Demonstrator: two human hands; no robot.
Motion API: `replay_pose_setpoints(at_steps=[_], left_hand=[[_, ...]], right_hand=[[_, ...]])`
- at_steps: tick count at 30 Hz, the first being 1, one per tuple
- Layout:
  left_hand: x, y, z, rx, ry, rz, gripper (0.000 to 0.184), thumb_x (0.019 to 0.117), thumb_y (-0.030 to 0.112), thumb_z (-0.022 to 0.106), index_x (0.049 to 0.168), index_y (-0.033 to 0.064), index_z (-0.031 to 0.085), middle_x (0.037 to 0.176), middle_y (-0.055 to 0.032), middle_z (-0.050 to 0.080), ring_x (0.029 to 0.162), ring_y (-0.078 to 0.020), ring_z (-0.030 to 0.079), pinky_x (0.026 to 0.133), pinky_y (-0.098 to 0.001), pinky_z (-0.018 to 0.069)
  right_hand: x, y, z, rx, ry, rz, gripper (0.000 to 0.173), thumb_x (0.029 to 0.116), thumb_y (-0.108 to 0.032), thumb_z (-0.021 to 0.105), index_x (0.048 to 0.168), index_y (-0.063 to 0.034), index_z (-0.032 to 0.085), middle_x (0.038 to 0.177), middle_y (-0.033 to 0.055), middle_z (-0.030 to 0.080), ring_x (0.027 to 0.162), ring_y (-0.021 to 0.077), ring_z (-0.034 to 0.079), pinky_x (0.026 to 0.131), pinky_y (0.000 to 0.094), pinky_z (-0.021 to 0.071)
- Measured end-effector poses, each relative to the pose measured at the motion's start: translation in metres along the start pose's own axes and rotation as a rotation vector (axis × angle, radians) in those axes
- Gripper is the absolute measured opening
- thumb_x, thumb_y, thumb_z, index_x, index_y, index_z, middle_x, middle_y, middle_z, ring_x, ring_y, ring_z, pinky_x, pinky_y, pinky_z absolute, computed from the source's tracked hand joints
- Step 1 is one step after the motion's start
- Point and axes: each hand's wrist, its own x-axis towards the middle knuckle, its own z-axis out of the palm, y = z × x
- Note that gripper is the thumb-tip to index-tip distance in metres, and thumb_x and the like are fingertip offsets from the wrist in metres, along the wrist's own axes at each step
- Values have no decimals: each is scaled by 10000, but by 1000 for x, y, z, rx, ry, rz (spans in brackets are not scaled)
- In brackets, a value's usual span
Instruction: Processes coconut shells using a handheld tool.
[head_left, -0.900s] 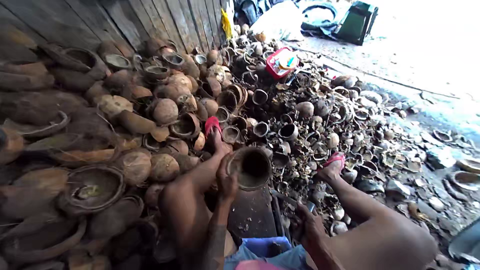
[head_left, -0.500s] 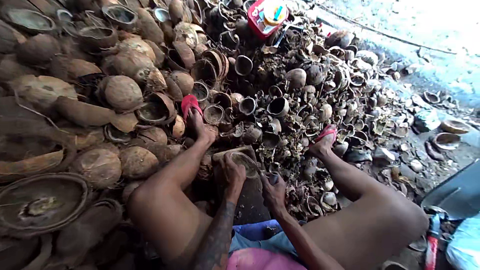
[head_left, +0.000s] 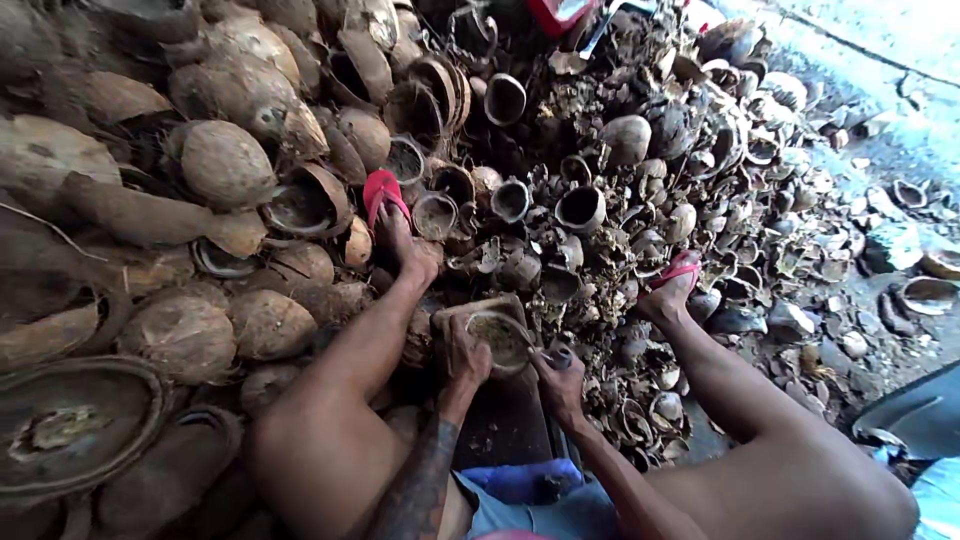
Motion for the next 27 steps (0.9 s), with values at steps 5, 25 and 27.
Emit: replay_pose_setpoints(at_steps=[5, 25, 27], left_hand=[[-7, 34, -48, 73, -258, -61, 516, 924, 78, 674, 1402, -43, 519, 1422, -289, 535, 1323, -411, 521, 1096, -551, 430], [22, -36, 18, -165, 52, 309, 668, 808, 150, 685, 1456, 69, 543, 1411, -203, 583, 1326, -379, 523, 1120, -569, 395], [20, -35, 25, -146, 11, 352, 703, 788, 176, 658, 1465, 38, 529, 1492, -175, 544, 1440, -327, 449, 1216, -505, 314]], right_hand=[[29, 19, -15, -56, -130, -114, 264, 763, -185, 868, 814, -40, 654, 697, -26, 640, 614, 29, 593, 635, 236, 548], [10, -25, -21, -90, -156, 54, 277, 814, -147, 831, 960, 30, 676, 763, 61, 656, 660, 120, 619, 666, 329, 563], [-22, -32, -13, -38, -34, 118, 215, 848, -116, 800, 938, 15, 654, 697, 42, 605, 553, 104, 551, 546, 302, 510]])
